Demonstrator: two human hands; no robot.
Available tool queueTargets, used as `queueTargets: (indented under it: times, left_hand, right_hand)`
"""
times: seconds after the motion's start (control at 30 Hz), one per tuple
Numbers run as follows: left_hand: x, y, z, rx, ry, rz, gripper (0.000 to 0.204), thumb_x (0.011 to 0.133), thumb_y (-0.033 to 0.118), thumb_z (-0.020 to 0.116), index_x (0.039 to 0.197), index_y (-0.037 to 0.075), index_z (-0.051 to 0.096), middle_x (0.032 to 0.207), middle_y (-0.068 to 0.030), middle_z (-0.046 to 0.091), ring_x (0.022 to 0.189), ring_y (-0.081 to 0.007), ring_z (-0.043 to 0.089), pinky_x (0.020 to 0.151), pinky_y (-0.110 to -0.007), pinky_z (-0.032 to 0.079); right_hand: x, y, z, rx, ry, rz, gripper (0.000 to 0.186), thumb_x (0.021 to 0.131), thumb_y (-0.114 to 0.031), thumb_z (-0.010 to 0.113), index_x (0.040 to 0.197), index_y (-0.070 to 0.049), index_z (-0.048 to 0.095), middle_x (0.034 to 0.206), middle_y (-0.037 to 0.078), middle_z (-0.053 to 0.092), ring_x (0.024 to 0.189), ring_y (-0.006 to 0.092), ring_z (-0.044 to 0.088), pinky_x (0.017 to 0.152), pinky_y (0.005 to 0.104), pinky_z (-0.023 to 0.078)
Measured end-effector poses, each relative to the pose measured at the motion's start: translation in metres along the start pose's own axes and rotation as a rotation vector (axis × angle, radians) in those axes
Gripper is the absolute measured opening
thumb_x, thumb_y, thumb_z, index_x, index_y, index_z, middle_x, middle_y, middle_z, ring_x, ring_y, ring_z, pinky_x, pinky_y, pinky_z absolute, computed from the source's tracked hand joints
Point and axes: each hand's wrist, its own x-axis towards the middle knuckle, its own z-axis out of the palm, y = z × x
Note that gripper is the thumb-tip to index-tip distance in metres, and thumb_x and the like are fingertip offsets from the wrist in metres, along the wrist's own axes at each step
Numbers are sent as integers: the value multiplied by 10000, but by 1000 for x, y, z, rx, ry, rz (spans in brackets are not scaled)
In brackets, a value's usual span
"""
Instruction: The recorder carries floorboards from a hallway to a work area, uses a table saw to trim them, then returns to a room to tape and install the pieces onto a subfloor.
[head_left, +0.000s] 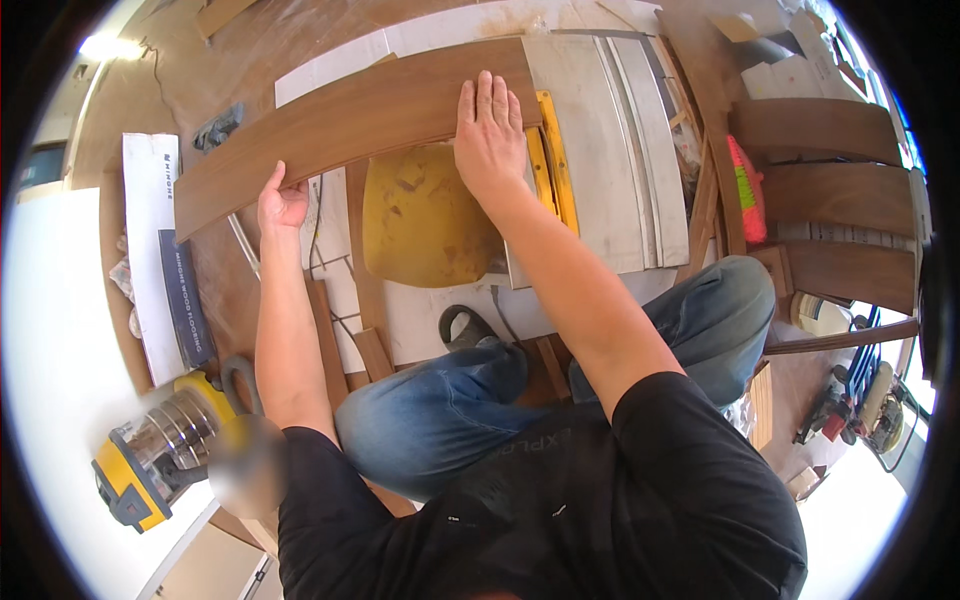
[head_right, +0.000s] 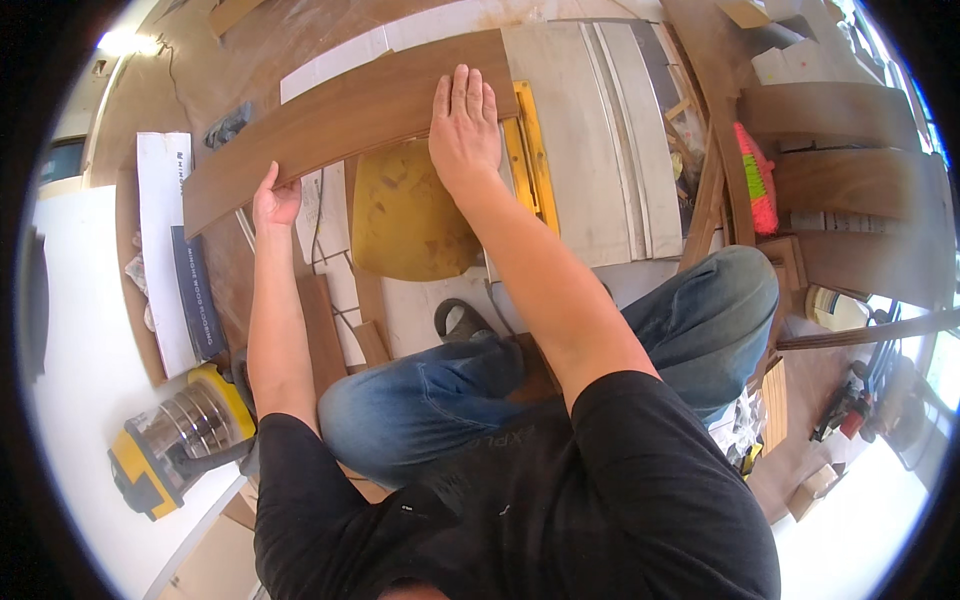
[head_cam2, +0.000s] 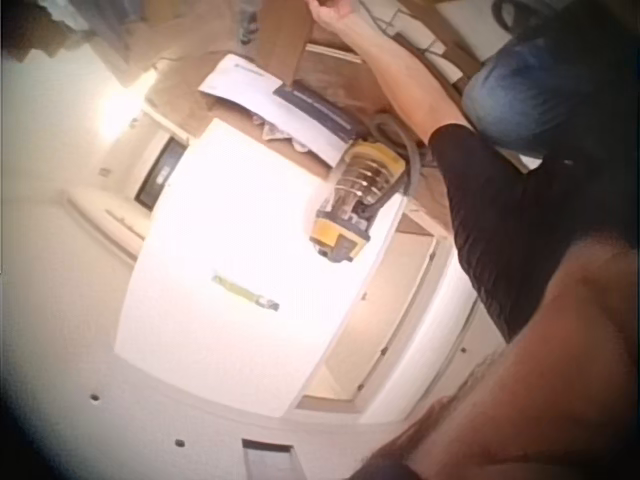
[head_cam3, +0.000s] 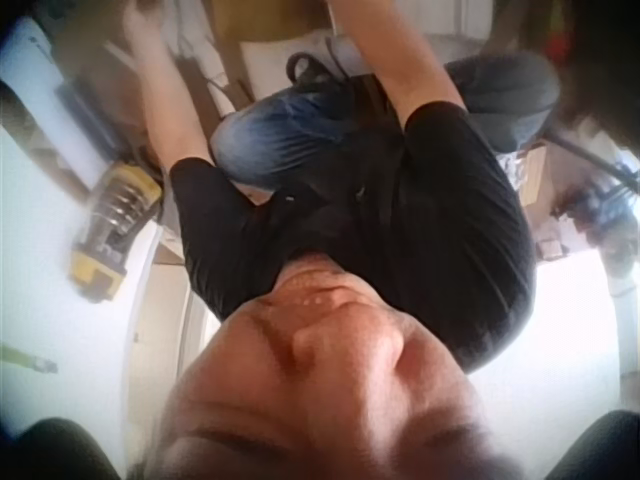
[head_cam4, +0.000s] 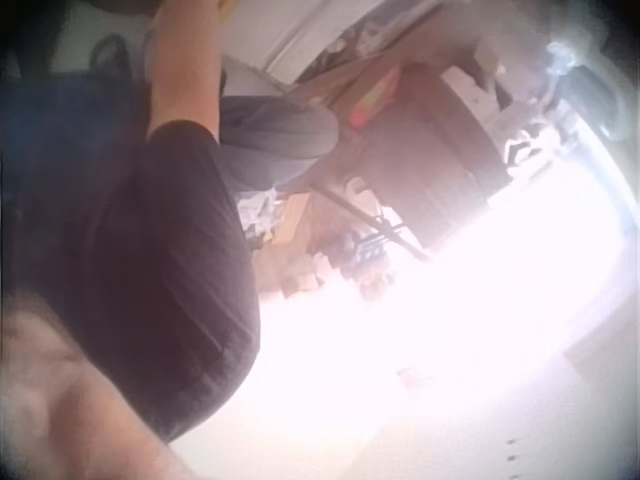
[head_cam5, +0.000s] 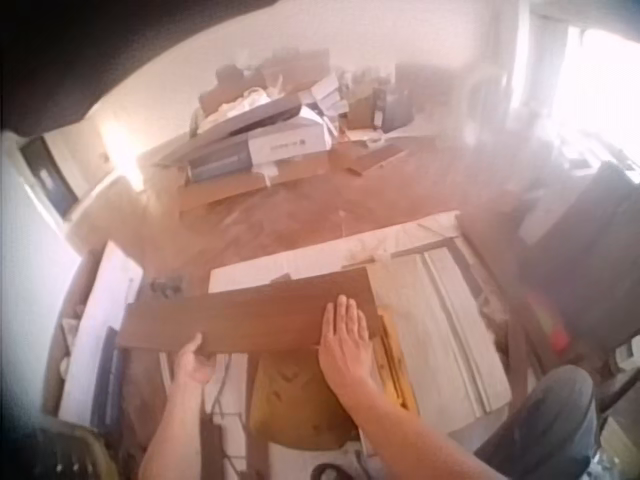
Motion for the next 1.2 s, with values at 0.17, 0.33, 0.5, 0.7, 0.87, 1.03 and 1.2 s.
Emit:
queueTargets:
  times: [0.17,0.33,0.5,0.7,0.87,1.03,1.2]
  left_hand:
    - [-5,-7,-3,-13,-44,-16,259,975,24,663,1232,30,628,1212,-120,706,1132,-253,673,1024,-409,566]
    - [-9,0,-7,-2,-93,-9,257,980,27,659,1235,27,622,1204,-116,704,1131,-246,675,1009,-388,581]
    - [-14,-3,-8,-15,-42,13,286,987,14,643,1269,20,594,1234,-117,685,1142,-257,669,1017,-407,582]
    - [-20,-3,-11,-2,-38,13,278,988,16,643,1262,13,595,1228,-120,684,1142,-257,669,1018,-407,585]
    - [-19,-1,-12,-23,-30,-1,280,981,23,659,1256,22,605,1219,-119,690,1133,-254,669,1018,-410,582]
    - [-22,-3,-12,-16,-4,10,287,971,26,676,1250,29,612,1207,-116,696,1129,-254,667,1025,-408,575]
    - [-24,-3,-16,-17,-21,16,288,971,4,664,1251,30,604,1216,-110,691,1121,-253,678,1000,-413,599]
  right_hand:
    - [0,5,3,-9,68,5,597,1010,-168,465,1561,23,336,1652,223,293,1551,361,250,1280,459,178]
    - [-1,3,5,21,111,8,609,982,-164,523,1542,19,367,1640,214,325,1541,357,277,1276,460,199]
    - [-2,5,5,23,112,10,633,975,-180,544,1549,13,360,1649,207,311,1545,356,270,1280,457,185]
    - [-6,5,4,65,83,-2,580,1027,-158,429,1565,34,327,1660,224,283,1562,360,222,1285,460,154]
    - [-7,7,3,68,76,-5,577,1030,-164,417,1565,32,325,1657,224,289,1560,357,231,1285,459,155]
    - [-9,7,3,29,50,-3,575,1037,-169,403,1571,25,319,1663,220,278,1564,356,219,1286,458,149]
    - [-12,6,2,10,10,-2,590,1046,-170,375,1595,19,268,1684,208,236,1578,352,176,1292,454,123]
